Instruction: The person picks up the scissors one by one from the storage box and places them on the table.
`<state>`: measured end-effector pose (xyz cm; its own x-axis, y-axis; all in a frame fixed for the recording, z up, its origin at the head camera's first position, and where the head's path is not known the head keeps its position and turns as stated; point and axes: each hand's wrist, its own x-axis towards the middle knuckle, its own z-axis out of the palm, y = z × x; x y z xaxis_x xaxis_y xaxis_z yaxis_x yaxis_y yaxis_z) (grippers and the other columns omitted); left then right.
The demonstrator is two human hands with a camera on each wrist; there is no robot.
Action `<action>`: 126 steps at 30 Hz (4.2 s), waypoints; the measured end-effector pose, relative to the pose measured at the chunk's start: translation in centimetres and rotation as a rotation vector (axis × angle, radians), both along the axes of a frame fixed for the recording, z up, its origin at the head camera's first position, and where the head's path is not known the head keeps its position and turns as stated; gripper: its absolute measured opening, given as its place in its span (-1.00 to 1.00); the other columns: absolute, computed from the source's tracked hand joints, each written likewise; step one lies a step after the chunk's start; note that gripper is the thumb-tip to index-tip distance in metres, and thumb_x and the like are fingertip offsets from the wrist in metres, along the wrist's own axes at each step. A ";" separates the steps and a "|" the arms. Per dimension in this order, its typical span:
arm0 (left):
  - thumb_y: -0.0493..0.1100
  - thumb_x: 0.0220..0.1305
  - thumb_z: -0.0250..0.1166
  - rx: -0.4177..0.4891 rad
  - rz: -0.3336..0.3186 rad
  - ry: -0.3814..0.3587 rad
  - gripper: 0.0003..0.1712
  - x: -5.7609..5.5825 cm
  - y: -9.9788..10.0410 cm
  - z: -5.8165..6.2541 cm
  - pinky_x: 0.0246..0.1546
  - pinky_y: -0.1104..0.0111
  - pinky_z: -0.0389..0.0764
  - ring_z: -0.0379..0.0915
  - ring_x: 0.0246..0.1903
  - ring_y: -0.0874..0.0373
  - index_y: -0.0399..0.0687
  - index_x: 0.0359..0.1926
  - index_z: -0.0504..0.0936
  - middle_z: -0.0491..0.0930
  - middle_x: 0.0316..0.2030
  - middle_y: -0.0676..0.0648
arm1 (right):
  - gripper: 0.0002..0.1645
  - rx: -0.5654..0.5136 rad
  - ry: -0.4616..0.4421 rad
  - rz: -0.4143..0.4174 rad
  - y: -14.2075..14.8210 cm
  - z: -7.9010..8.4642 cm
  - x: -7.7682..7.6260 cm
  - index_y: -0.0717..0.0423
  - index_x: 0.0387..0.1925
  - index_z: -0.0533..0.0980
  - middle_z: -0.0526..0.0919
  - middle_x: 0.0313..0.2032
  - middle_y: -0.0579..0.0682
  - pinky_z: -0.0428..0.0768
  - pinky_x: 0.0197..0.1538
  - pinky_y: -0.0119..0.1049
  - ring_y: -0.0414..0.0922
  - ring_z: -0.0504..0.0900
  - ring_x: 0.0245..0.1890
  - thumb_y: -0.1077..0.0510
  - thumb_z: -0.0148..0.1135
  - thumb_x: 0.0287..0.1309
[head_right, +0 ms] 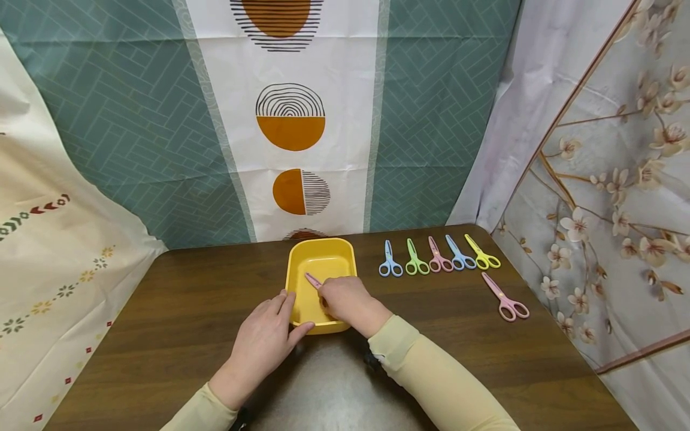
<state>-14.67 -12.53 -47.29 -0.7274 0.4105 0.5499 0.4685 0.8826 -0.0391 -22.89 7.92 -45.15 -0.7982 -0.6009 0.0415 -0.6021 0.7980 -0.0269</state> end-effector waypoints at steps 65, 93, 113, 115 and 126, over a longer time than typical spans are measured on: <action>0.32 0.35 0.54 0.005 0.003 -0.016 -0.10 0.0 0.0 -0.1 0.21 -0.02 0.70 0.72 0.12 -0.26 -0.43 0.26 0.68 0.71 0.16 -0.43 | -0.89 -0.012 -0.019 0.049 0.2 -0.1 -0.6 -0.06 -0.17 0.81 0.59 -0.37 -0.13 0.62 -0.20 -0.15 -0.11 0.50 -0.39 0.17 0.60 0.30; 0.32 0.35 0.54 -0.001 0.006 -0.014 -0.10 0.0 0.0 -0.1 0.21 -0.01 0.71 0.72 0.11 -0.25 -0.44 0.25 0.68 0.72 0.15 -0.42 | -0.84 -0.029 0.020 0.081 0.4 -0.2 -0.9 -0.09 -0.20 0.78 0.62 -0.36 -0.10 0.61 -0.10 -0.04 -0.05 0.55 -0.33 0.02 0.63 0.26; 0.33 0.35 0.54 0.006 0.014 -0.039 -0.10 0.0 0.0 0.0 0.19 -0.01 0.72 0.72 0.08 -0.25 -0.42 0.26 0.68 0.72 0.15 -0.40 | -0.83 -0.102 0.063 0.059 2.0 1.4 -0.5 -0.07 -0.22 0.77 0.60 -0.35 -0.13 0.55 -0.15 -0.11 -0.07 0.52 -0.32 0.01 0.61 0.21; 0.33 0.35 0.53 0.005 0.018 -0.043 -0.10 0.0 0.0 0.0 0.19 -0.01 0.72 0.72 0.08 -0.25 -0.42 0.26 0.68 0.72 0.16 -0.40 | -0.80 -0.120 0.069 0.062 2.3 1.6 -0.4 -0.07 -0.17 0.78 0.62 -0.32 -0.12 0.56 -0.13 -0.10 -0.07 0.54 -0.31 0.01 0.62 0.20; 0.33 0.31 0.57 0.013 0.010 -0.005 -0.11 0.1 0.2 0.1 0.11 0.00 0.75 0.74 -0.01 -0.26 -0.41 0.23 0.70 0.73 0.11 -0.40 | -0.60 -0.210 0.115 0.083 3.9 2.7 1.2 0.02 0.02 0.80 0.74 -0.13 -0.01 0.63 -0.02 -0.02 0.03 0.64 -0.14 0.01 0.67 0.18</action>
<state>-14.61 -12.37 -47.24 -0.7344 0.3963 0.5510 0.4600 0.8876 -0.0253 -21.72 11.82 -42.44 -0.7295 -0.6327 0.2598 -0.6739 0.7299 -0.1147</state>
